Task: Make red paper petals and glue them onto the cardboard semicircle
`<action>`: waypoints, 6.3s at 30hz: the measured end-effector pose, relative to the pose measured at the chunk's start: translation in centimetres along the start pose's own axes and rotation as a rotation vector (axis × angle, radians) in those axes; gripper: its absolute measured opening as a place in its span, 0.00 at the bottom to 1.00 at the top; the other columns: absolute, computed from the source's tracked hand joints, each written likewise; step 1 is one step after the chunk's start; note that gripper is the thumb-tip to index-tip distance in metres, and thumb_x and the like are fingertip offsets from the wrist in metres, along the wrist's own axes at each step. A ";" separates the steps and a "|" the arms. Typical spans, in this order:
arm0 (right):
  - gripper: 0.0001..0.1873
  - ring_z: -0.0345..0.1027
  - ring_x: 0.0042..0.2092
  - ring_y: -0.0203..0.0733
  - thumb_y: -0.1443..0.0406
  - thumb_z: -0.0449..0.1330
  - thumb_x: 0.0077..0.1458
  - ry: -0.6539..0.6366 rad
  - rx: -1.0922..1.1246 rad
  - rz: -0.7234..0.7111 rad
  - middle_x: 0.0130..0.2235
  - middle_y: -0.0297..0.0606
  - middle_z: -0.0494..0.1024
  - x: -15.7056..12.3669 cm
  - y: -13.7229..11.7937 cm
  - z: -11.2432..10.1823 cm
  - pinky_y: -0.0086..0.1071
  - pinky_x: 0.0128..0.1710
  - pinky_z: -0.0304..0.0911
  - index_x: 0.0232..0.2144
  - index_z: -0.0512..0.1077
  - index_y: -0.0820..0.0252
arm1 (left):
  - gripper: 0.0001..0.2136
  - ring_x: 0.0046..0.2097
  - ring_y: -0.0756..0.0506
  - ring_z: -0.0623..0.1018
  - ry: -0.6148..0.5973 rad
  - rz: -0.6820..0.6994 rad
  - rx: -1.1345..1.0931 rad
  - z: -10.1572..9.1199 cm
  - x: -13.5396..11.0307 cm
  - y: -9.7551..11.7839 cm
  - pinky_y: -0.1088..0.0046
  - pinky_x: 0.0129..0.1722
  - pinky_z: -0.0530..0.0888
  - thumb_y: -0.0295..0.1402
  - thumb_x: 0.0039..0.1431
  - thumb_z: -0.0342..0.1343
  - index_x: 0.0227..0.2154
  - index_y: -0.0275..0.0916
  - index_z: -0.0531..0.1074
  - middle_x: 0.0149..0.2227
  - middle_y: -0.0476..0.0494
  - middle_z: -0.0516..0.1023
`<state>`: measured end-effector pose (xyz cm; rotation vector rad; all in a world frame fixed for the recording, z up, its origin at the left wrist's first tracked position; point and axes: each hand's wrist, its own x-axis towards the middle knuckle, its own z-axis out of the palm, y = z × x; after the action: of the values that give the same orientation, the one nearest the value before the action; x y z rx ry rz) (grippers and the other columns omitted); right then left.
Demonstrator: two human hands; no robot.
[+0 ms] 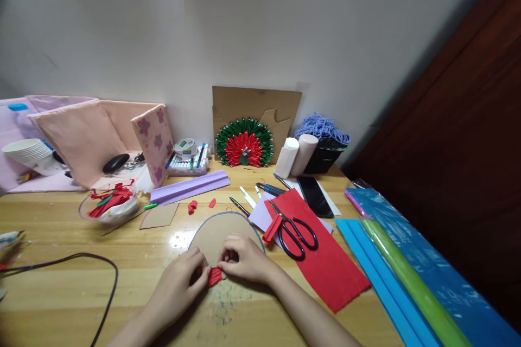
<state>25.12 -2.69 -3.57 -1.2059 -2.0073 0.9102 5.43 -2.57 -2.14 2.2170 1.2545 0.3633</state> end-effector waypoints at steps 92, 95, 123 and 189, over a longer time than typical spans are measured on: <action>0.04 0.61 0.27 0.34 0.65 0.56 0.53 0.193 0.013 0.152 0.25 0.31 0.70 -0.1 0.0 0.2 0.27 0.27 0.55 0.28 0.68 0.59 | 0.29 0.54 0.38 0.63 0.250 -0.012 -0.041 0.2 0.1 -1.6 0.58 0.52 0.63 0.46 0.48 0.59 0.51 0.40 0.59 0.51 0.38 0.61; 0.04 0.60 0.26 0.33 0.65 0.56 0.53 0.198 0.017 0.158 0.25 0.31 0.70 -0.1 0.0 0.3 0.27 0.26 0.54 0.28 0.68 0.59 | 0.21 0.54 0.39 0.62 0.248 -0.020 -0.015 0.7 0.0 -1.1 0.58 0.52 0.62 0.42 0.49 0.59 0.44 0.41 0.64 0.50 0.40 0.60; 0.03 0.61 0.30 0.35 0.70 0.56 0.52 0.142 -0.191 0.058 0.27 0.32 0.68 -0.1 0.0 0.7 0.28 0.30 0.54 0.27 0.67 0.59 | 0.16 0.32 0.42 0.73 0.102 0.144 0.548 2.9 -0.8 1.8 0.67 0.30 0.63 0.37 0.65 0.37 0.32 0.36 0.68 0.31 0.40 0.72; 0.05 0.63 0.30 0.41 0.67 0.51 0.54 0.249 -0.199 0.171 0.25 0.34 0.67 0.7 -0.3 2.4 0.32 0.29 0.54 0.26 0.63 0.57 | 0.15 0.43 0.41 0.72 0.755 -0.266 0.192 -12.9 2.0 -8.6 0.68 0.44 0.67 0.31 0.60 0.41 0.38 0.34 0.73 0.38 0.37 0.74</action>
<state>22.80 -2.70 -4.63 -1.5399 -1.8480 0.6126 -5.81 6.98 3.05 2.0835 2.0127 1.0750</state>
